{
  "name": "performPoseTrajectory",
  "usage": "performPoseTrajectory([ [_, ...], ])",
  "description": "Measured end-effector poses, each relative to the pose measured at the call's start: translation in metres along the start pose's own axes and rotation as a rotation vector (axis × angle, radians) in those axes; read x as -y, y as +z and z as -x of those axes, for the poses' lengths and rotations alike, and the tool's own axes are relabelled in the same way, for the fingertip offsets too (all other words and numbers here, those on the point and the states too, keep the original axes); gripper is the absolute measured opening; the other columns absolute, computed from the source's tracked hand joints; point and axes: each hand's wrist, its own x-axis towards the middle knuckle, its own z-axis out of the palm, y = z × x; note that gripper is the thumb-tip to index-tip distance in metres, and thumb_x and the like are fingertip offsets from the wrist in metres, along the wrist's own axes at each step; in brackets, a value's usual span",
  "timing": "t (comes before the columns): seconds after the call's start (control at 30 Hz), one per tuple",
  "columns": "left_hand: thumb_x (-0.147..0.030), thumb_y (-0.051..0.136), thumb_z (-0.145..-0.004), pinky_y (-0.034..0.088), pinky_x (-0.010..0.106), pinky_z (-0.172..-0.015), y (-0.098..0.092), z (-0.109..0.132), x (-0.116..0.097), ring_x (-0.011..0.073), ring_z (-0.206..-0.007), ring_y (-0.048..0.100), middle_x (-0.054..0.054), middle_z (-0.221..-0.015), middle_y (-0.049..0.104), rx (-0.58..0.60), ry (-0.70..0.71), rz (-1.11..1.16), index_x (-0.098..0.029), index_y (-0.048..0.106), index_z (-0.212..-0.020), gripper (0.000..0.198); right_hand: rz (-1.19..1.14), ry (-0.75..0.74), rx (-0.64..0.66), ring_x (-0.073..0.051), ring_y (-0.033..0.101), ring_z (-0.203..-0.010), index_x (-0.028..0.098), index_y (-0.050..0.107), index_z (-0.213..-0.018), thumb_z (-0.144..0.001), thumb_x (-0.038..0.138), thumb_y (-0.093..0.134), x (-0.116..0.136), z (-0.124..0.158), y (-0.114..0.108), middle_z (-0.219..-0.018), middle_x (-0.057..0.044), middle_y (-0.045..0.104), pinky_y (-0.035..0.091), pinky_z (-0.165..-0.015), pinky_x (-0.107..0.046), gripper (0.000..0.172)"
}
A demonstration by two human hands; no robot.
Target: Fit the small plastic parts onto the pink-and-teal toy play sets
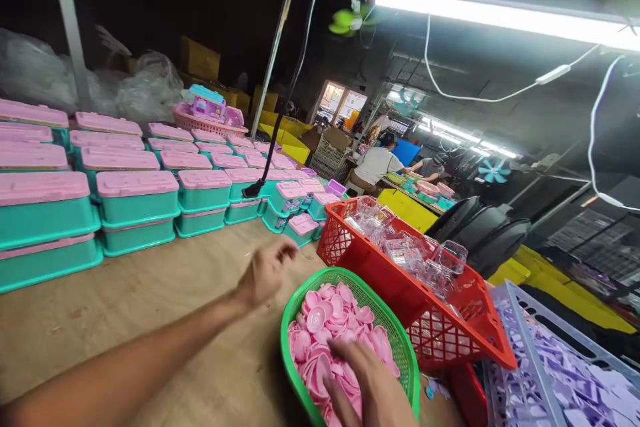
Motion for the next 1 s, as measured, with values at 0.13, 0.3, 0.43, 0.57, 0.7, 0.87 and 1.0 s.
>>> performPoseTrajectory([
  [0.13,-0.023,0.056,-0.081,0.043,0.045,-0.1,-0.006,-0.083,0.088,0.0299,-0.116,0.05,0.019,-0.118,0.052,-0.238,-0.208,-0.143,-0.01,0.046,-0.116,0.039,-0.123,-0.141,0.108,-0.022,0.061,-0.103,0.018,0.06,-0.118,-0.089,0.032,0.051,0.019,-0.092,0.007,-0.113,-0.01,0.064,0.049,-0.092,-0.038,0.033],
  [0.3,-0.041,0.072,-0.072,0.032,0.047,-0.11,0.024,-0.124,0.144,0.0354,-0.132,0.037,0.023,-0.136,0.041,-0.253,-0.265,-0.223,-0.009,0.031,-0.135,0.082,-0.111,-0.208,0.142,-0.018,0.062,-0.098,0.013,0.059,-0.119,-0.086,0.025,0.057,0.018,-0.164,0.046,-0.108,-0.01,0.065,0.049,-0.088,-0.029,0.035],
  [0.43,-0.047,0.071,-0.073,0.033,0.047,-0.108,0.039,-0.146,0.155,0.0373,-0.132,0.037,0.026,-0.138,0.04,-0.274,-0.326,-0.257,-0.008,0.028,-0.138,0.088,0.076,-0.195,0.11,-0.02,0.056,-0.109,0.014,0.055,-0.125,-0.084,0.025,0.06,0.0,-0.199,0.068,-0.121,-0.011,0.058,0.043,-0.097,-0.03,0.043],
  [0.57,-0.043,0.075,-0.069,0.038,0.044,-0.104,0.032,-0.16,0.152,0.0358,-0.127,0.044,0.023,-0.133,0.046,-0.282,-0.351,-0.282,-0.008,0.033,-0.136,0.086,0.145,-0.11,0.079,-0.025,0.046,-0.123,0.01,0.044,-0.136,-0.081,0.024,0.062,-0.02,-0.239,0.081,-0.134,-0.016,0.048,0.037,-0.105,-0.036,0.059],
  [0.7,-0.044,0.081,-0.061,0.04,0.044,-0.103,0.015,-0.145,0.134,0.0342,-0.121,0.047,0.02,-0.128,0.049,-0.292,-0.325,-0.308,-0.011,0.039,-0.13,0.087,0.194,-0.027,0.111,-0.029,0.033,-0.135,0.008,0.027,-0.147,-0.083,0.029,0.06,-0.033,-0.27,0.096,-0.147,-0.018,0.033,0.035,-0.107,-0.041,0.075],
  [0.87,-0.046,0.078,-0.06,0.044,0.042,-0.101,-0.023,-0.076,0.116,0.0303,-0.116,0.051,0.012,-0.116,0.053,-0.283,-0.177,-0.276,-0.015,0.045,-0.122,0.077,0.249,0.007,0.211,-0.034,0.021,-0.14,0.015,0.017,-0.151,-0.085,0.037,0.058,-0.042,-0.277,0.111,-0.157,-0.013,0.018,0.034,-0.106,-0.05,0.081],
  [1.0,-0.051,0.077,-0.061,0.048,0.044,-0.097,-0.057,-0.004,0.116,0.0287,-0.111,0.055,0.01,-0.116,0.053,-0.088,-0.206,-0.206,-0.019,0.044,-0.124,0.078,0.287,-0.062,0.234,-0.034,0.022,-0.139,0.018,0.017,-0.152,-0.084,0.036,0.056,-0.043,-0.263,0.108,-0.156,-0.009,0.02,0.034,-0.106,-0.05,0.081],
])
